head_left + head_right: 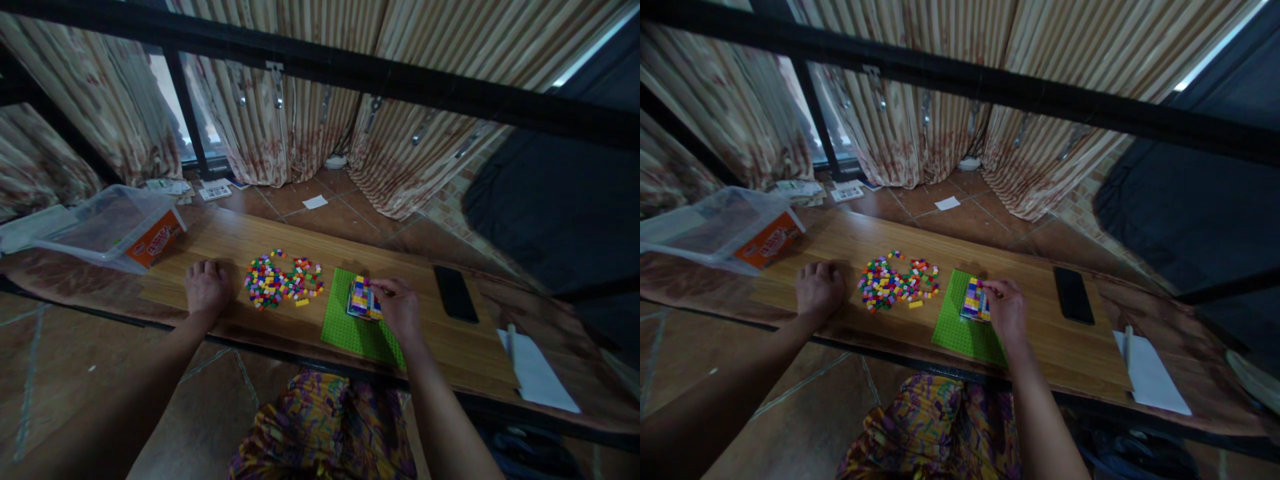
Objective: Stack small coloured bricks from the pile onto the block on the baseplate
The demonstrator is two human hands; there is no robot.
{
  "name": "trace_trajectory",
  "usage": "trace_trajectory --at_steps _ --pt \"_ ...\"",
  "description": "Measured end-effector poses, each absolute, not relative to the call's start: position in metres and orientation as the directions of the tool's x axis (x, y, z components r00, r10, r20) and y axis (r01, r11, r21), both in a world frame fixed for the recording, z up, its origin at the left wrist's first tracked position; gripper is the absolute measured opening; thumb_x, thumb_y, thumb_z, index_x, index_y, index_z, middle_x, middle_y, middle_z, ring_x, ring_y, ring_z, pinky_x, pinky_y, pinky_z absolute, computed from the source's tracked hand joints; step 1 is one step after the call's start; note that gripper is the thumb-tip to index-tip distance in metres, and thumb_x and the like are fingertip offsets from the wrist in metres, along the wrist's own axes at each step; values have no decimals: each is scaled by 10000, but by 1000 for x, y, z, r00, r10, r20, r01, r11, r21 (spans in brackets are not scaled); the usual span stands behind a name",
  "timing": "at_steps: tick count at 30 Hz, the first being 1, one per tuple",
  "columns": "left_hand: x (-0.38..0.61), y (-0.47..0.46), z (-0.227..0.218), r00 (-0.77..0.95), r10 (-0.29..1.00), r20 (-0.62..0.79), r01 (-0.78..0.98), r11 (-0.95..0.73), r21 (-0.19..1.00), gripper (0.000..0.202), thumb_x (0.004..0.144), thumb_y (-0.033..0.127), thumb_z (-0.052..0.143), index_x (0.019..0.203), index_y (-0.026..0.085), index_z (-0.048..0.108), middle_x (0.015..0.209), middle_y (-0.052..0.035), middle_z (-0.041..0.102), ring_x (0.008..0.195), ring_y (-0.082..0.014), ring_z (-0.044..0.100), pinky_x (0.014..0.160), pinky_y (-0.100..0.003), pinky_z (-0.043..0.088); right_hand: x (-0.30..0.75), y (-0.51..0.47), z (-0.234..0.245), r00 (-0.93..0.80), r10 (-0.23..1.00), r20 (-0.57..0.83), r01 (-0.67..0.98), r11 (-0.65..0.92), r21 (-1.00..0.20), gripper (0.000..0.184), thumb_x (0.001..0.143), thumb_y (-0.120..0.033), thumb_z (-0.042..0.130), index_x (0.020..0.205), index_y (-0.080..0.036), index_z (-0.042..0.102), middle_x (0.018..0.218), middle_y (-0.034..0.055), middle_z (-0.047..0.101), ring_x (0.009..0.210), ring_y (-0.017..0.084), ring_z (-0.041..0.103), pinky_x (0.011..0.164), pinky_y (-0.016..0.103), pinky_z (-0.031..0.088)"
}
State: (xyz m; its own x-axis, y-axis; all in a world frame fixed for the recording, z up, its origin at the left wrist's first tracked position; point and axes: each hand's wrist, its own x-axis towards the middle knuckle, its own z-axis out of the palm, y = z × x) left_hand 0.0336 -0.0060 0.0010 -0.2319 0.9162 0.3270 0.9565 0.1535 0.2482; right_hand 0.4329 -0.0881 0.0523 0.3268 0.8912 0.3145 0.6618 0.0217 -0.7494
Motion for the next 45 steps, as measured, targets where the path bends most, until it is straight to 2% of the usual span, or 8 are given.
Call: trace_trajectory --at_steps 3,6,9,23,32,40,45 --pt "33 -6 0 -221 918 331 960 145 238 383 867 288 396 1090 97 641 1173 -207 619 1115 -350 527 995 -481 404 434 -86 47 328 915 234 598 -10 -801 253 807 -393 610 836 -209 782 837 63 735 731 197 634 679 317 472" --pt "33 -6 0 -229 918 323 959 156 236 383 867 284 398 1091 87 639 1165 -215 619 1118 -352 526 992 -484 406 434 -84 45 321 926 199 581 -26 -814 243 804 -390 619 834 -210 779 845 56 751 757 206 659 720 329 482" --pt "33 -5 -1 -238 915 327 955 158 253 371 859 281 409 1091 101 636 1155 -207 620 1112 -349 528 981 -488 410 432 -83 45 310 925 222 612 -16 -791 243 810 -390 606 817 -215 774 857 57 760 796 216 674 766 341 484" --pt "31 -5 -4 -224 909 352 951 125 284 322 843 275 423 1043 135 633 1106 -189 624 1088 -339 532 980 -489 407 425 -84 47 311 899 309 734 -21 -678 277 840 -429 580 836 -216 757 818 64 761 763 226 677 757 351 490" --pt "33 -6 -1 -228 914 334 953 140 268 374 861 296 391 1081 116 633 1145 -199 620 1105 -346 524 987 -488 401 431 -88 47 440 857 268 603 -61 -795 329 798 -471 617 863 -178 751 836 94 758 733 225 672 720 349 507" --pt "34 -7 -1 -250 910 331 945 154 288 370 859 292 410 1092 123 642 1154 -192 619 1116 -355 520 988 -493 403 432 -74 40 459 848 264 636 -105 -765 443 785 -543 611 962 -165 759 999 133 743 902 256 657 857 405 487" --pt "34 -8 0 -250 909 335 944 151 295 361 861 292 417 1089 134 647 1146 -193 618 1114 -358 518 974 -500 403 433 -71 27 465 863 199 561 -113 -820 437 771 -560 617 939 -184 764 964 109 753 872 244 667 817 388 501"
